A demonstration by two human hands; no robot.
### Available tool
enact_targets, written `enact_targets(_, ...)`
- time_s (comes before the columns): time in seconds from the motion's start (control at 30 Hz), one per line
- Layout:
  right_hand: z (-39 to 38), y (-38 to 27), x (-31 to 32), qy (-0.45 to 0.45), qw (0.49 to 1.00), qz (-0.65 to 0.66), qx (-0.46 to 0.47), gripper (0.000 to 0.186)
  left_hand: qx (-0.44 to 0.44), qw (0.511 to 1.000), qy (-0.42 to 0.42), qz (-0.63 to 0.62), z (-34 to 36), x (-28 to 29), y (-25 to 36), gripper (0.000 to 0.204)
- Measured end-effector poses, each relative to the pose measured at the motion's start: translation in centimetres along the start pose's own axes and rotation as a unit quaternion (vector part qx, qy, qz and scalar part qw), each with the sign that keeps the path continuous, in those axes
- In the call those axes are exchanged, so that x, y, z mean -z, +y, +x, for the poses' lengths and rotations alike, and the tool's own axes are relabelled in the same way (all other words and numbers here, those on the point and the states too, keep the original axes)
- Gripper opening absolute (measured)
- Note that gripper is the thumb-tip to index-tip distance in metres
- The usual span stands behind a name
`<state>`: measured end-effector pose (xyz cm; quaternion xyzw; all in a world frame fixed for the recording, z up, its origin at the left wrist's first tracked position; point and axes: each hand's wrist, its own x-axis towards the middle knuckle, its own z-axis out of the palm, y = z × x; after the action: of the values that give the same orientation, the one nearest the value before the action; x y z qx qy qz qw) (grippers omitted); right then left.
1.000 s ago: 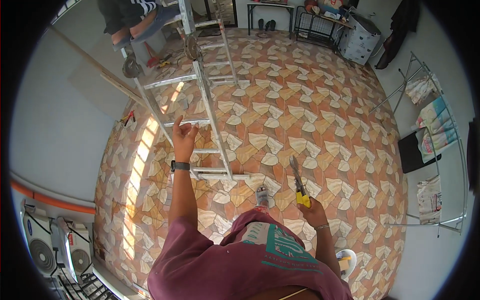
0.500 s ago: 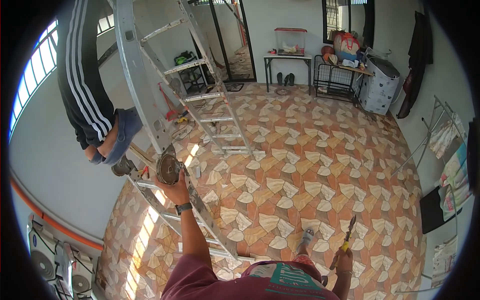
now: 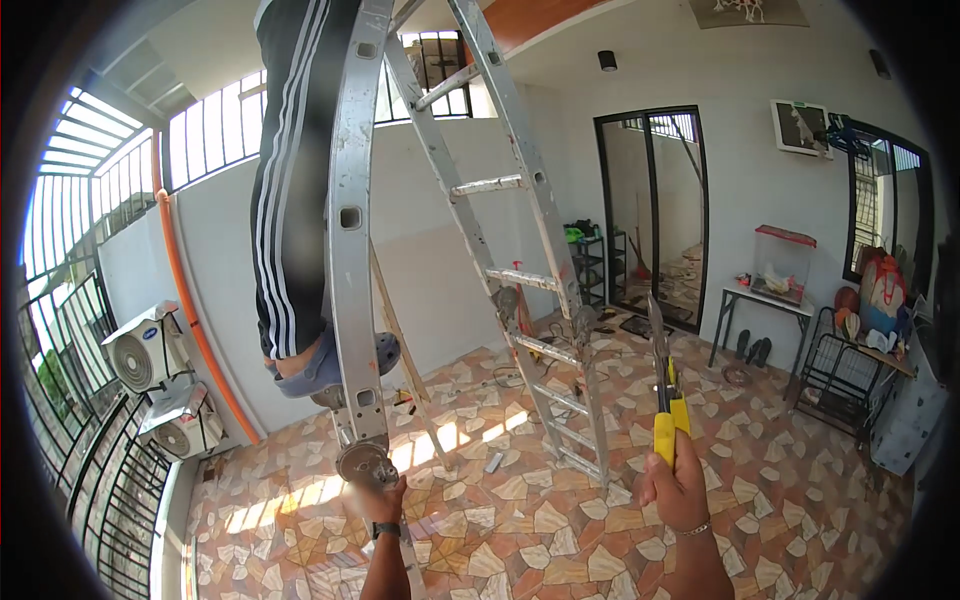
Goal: Assist a co-worker in installing metal ceiling tracks by steadying the ladder and handing up materials and tools.
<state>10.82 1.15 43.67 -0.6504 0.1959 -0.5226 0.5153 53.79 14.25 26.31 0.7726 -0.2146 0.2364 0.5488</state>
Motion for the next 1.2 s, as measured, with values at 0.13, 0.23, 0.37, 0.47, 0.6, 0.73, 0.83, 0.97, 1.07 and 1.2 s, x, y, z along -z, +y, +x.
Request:
enact_targets(0.13, 9.6, -5.5, -3.1, -0.034, 0.966, -0.119, 0.225, 0.033, -0.02, 0.997, 0.006, -0.079, 0.0, -0.5, 1.7, 0.071)
enact_targets(0.23, 15.7, -9.6, -4.9, -0.031, 0.917, -0.121, 0.379, 0.034, 0.049, 0.996, 0.056, 0.041, -0.1, -0.2, 3.6, 0.065)
enact_targets(0.37, 24.4, -14.9, -8.8, 0.003, 0.865, -0.099, 0.491, 0.028, 0.01, 0.998, 0.054, -0.024, -0.5, -0.8, 2.3, 0.059)
enact_targets(0.47, 30.6, -20.3, -11.7, 0.023, 0.867, -0.175, 0.467, 0.027, 0.019, 0.997, 0.034, -0.062, -0.6, -0.5, 4.9, 0.057)
enact_targets(0.6, 35.0, -26.0, -17.1, -0.026, 0.885, -0.151, 0.439, 0.046, 0.068, 0.997, 0.01, -0.04, -0.5, 1.0, 1.2, 0.06)
enact_targets(0.73, 38.9, -29.0, -20.7, -0.02, 0.893, -0.104, 0.437, 0.057, 0.06, 0.998, 0.014, -0.003, -0.2, 0.2, 1.3, 0.063)
enact_targets(0.83, 41.0, -30.0, -22.7, 0.019, 0.891, -0.019, 0.454, 0.059, 0.086, 0.995, 0.009, 0.044, 0.3, -0.1, 2.0, 0.064)
enact_targets(0.97, 39.3, -34.1, -21.3, -0.053, 0.838, -0.316, 0.441, 0.067, 0.083, 0.992, 0.023, 0.095, -0.5, 1.0, 3.4, 0.064)
enact_targets(1.07, 40.0, -32.7, -23.1, 0.093, 0.863, 0.026, 0.496, 0.061, 0.078, 0.995, 0.009, 0.054, -0.3, 0.6, 2.7, 0.065)
enact_targets(1.2, 36.6, -33.1, -24.6, 0.226, 0.865, -0.076, 0.442, 0.061, 0.065, 0.996, 0.042, 0.052, -0.6, 0.5, 3.1, 0.052)
